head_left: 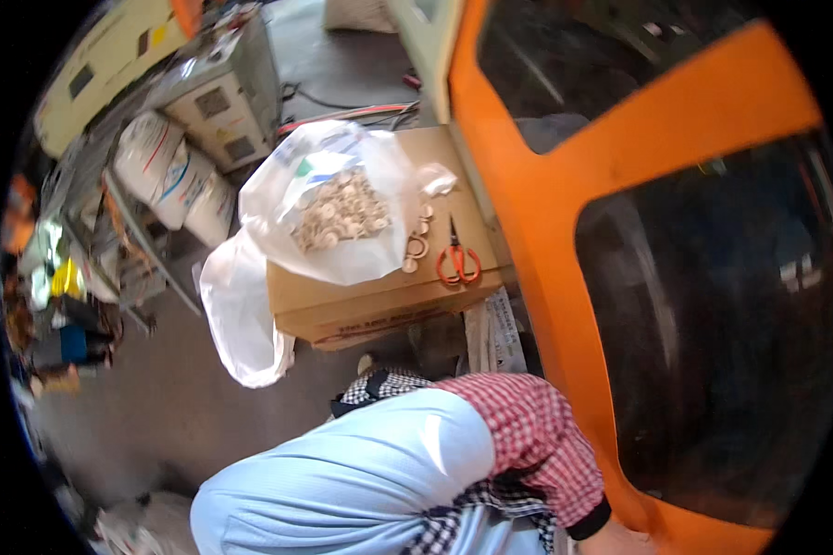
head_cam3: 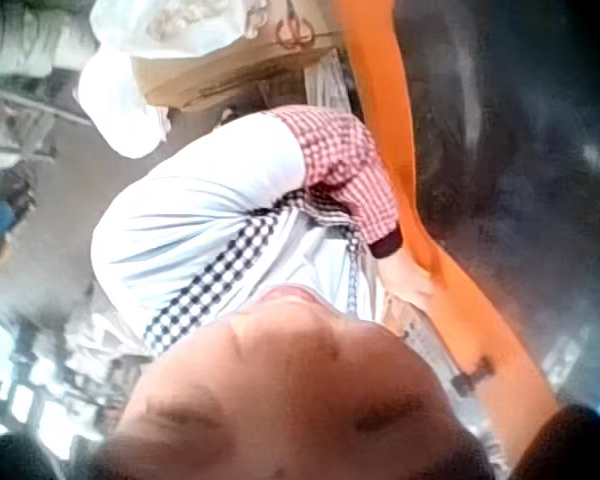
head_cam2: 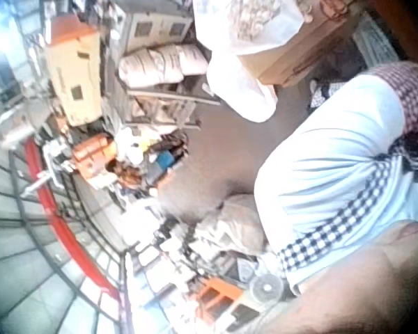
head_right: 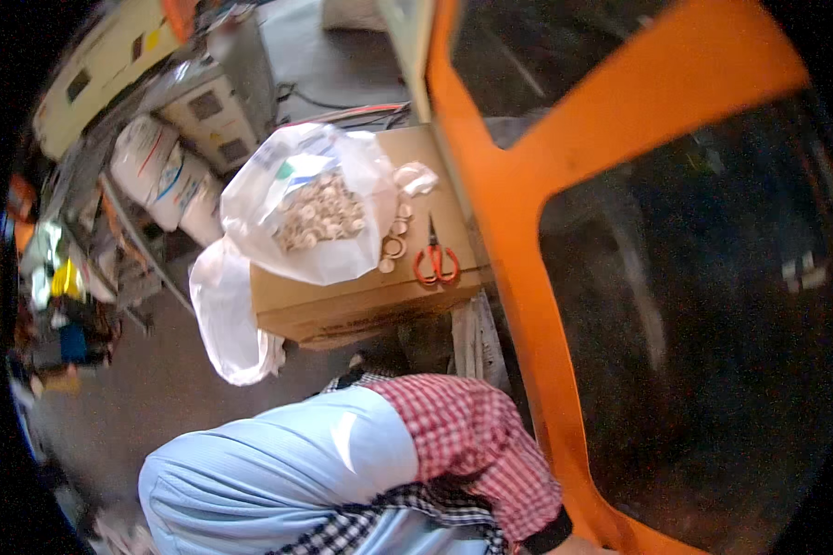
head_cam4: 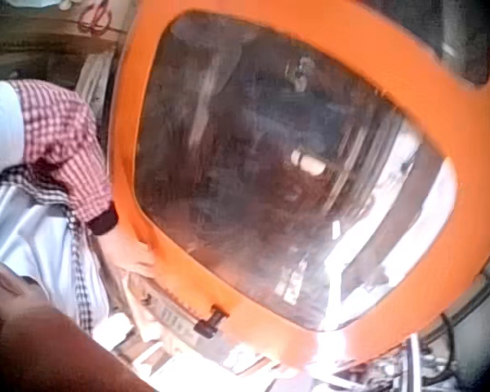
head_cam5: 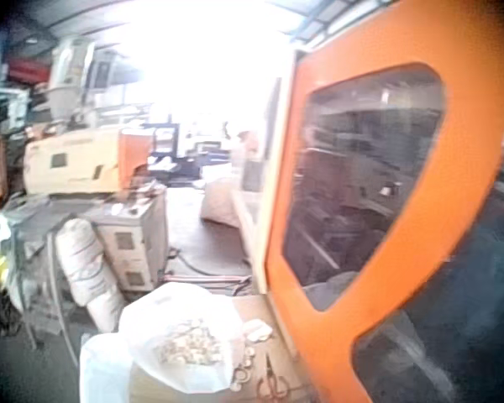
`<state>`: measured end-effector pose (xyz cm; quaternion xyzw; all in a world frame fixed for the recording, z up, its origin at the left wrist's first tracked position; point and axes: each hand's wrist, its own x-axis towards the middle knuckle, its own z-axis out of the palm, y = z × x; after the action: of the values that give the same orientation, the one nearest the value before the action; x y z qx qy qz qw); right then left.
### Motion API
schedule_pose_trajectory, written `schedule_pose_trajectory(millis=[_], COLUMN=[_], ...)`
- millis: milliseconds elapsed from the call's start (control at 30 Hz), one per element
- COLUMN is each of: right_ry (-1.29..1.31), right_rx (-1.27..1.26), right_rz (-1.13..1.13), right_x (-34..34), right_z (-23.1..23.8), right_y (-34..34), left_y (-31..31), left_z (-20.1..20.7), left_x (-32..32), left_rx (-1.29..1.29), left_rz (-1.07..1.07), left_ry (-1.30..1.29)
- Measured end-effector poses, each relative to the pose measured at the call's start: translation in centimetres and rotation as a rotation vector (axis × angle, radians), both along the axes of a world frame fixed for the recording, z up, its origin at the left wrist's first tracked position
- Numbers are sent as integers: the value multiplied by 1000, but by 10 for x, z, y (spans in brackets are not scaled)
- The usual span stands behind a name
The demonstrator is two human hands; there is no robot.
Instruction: The person repeatedly picks small white plastic components from a bag, assembles them by hand, and places them into a machine. The person also opens and closes the machine door multiple times during the process.
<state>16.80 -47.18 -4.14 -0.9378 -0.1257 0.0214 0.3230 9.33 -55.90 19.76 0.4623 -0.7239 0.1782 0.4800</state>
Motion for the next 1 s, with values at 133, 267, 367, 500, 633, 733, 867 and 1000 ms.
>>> schedule_pose_trajectory(millis=[133, 267, 367, 500, 633, 733, 867, 1000], right_ry=[40, 1, -79, 359, 151, -71, -144, -250], right_rx=[10, 61, 169, 518, 92, 26, 98, 114], right_rz=[207, 313, 320, 283, 365, 329, 193, 115], right_x=[41, 99, 155, 213, 227, 243, 211, 177], right_z=[13, -16, -17, -45, -73, -97, -51, 30], right_y=[57, 140, 212, 265, 265, 240, 241, 240], left_y=[147, 333, 447, 495, 500, 503, 511, 527], left_z=[8, -96, -146, -184, -204, -215, -220, -200], left_x=[79, 108, 47, -51, -93, -81, -60, -38], left_rx=[-79, 342, 116, 13, 47, 8, 12, -93], left_rz=[-39, 859, 1417, 1644, 1640, 1515, 1558, 1116], left_ry=[82, 691, 1116, 1455, 1643, 1679, 1489, 1802])
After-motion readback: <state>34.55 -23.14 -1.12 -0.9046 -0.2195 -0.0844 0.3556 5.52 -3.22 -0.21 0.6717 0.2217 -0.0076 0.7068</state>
